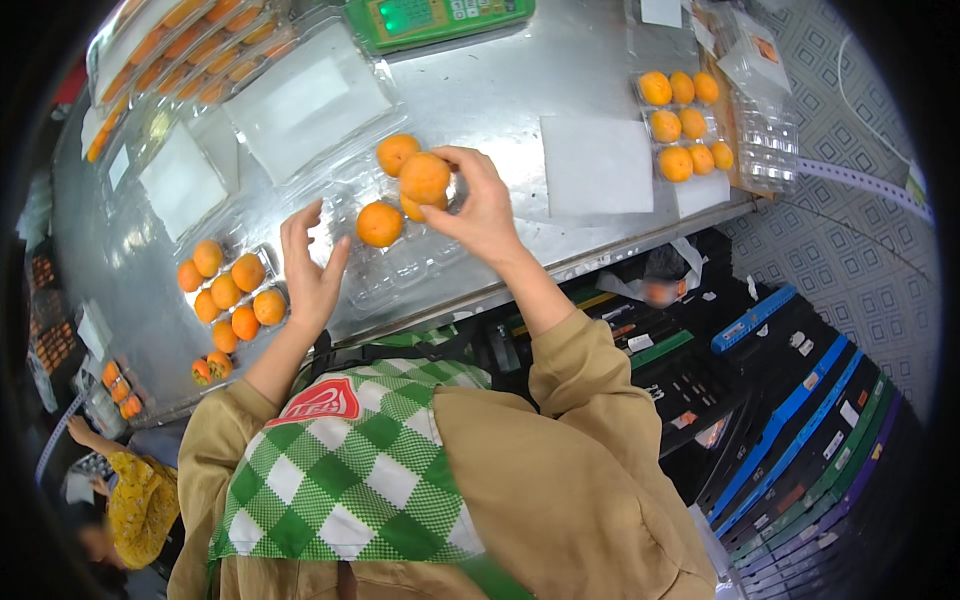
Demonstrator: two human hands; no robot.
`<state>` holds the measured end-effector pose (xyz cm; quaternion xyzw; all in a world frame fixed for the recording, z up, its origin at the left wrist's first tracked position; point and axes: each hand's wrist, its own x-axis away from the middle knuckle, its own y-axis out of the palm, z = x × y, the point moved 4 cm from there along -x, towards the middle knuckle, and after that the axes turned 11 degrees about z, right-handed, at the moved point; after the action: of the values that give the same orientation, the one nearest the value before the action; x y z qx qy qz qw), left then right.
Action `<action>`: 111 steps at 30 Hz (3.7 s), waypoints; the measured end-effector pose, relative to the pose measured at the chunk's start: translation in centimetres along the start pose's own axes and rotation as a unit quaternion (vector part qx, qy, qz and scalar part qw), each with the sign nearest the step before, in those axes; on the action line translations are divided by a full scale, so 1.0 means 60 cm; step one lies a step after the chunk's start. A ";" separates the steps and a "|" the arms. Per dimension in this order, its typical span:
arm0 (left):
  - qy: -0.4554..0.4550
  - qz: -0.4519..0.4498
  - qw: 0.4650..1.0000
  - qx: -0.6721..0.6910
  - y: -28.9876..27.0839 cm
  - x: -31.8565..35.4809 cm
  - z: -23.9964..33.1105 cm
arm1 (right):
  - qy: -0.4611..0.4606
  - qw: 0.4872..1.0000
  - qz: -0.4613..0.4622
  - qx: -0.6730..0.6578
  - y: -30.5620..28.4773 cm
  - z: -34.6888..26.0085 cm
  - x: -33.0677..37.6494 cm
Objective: The person picks up persimmons from a crate and the table, arranges them into plastic containers, places a plastic film over the fruit, and closes the lids.
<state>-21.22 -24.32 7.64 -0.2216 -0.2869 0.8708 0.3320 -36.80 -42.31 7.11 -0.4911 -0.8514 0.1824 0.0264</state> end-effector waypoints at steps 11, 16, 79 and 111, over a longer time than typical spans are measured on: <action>-0.083 0.043 0.995 0.030 0.002 -0.028 -0.026 | -0.152 0.946 -0.171 0.230 0.138 -0.010 -0.066; -0.037 0.022 0.999 0.025 0.013 -0.001 -0.030 | -0.142 0.919 -0.245 0.274 0.152 -0.003 -0.076; 0.149 -0.050 0.985 -0.075 0.062 0.001 0.023 | -0.072 0.980 -0.077 0.167 0.018 0.011 0.034; -0.123 0.188 0.973 -0.052 -0.327 0.140 -0.224 | -0.053 0.919 -0.116 0.374 0.101 0.020 -0.070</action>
<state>-10.34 -1.60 8.75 -0.1798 -0.3240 0.9220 0.1122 -29.89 -43.49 4.50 -0.3330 -0.7724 0.5086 0.1838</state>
